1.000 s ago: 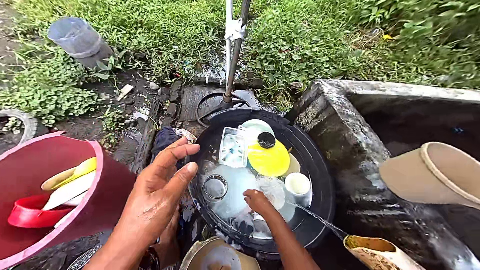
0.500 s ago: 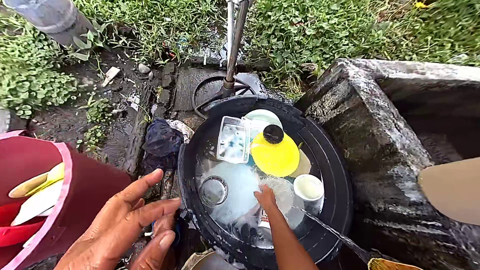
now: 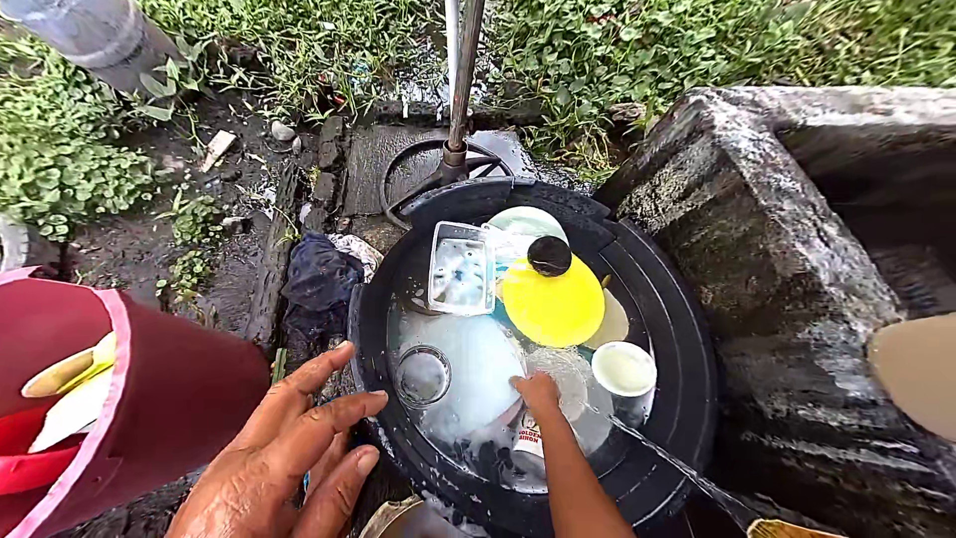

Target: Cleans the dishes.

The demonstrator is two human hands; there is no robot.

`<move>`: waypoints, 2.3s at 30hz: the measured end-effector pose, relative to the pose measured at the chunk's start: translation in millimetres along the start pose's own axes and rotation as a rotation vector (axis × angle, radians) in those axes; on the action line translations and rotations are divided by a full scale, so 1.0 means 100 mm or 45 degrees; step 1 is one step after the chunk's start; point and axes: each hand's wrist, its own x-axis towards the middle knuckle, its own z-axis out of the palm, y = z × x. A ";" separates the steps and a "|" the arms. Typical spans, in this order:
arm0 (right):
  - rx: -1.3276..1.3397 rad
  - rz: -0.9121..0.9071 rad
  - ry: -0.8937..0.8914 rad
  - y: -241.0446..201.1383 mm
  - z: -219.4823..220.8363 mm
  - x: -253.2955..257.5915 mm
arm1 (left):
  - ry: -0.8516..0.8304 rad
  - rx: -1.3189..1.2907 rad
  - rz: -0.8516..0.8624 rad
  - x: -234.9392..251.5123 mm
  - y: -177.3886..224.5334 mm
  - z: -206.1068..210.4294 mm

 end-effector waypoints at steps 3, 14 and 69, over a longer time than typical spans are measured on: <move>-0.026 -0.105 0.062 -0.07 -0.01 -0.21 | 0.052 0.126 0.047 0.05 -0.06 0.14; 0.097 -0.505 0.407 -0.27 -0.44 -1.08 | -0.038 0.281 -0.037 0.19 -0.08 0.54; -0.991 -0.844 -0.834 1.34 1.79 -1.45 | 0.627 -1.586 -0.646 0.31 0.39 0.29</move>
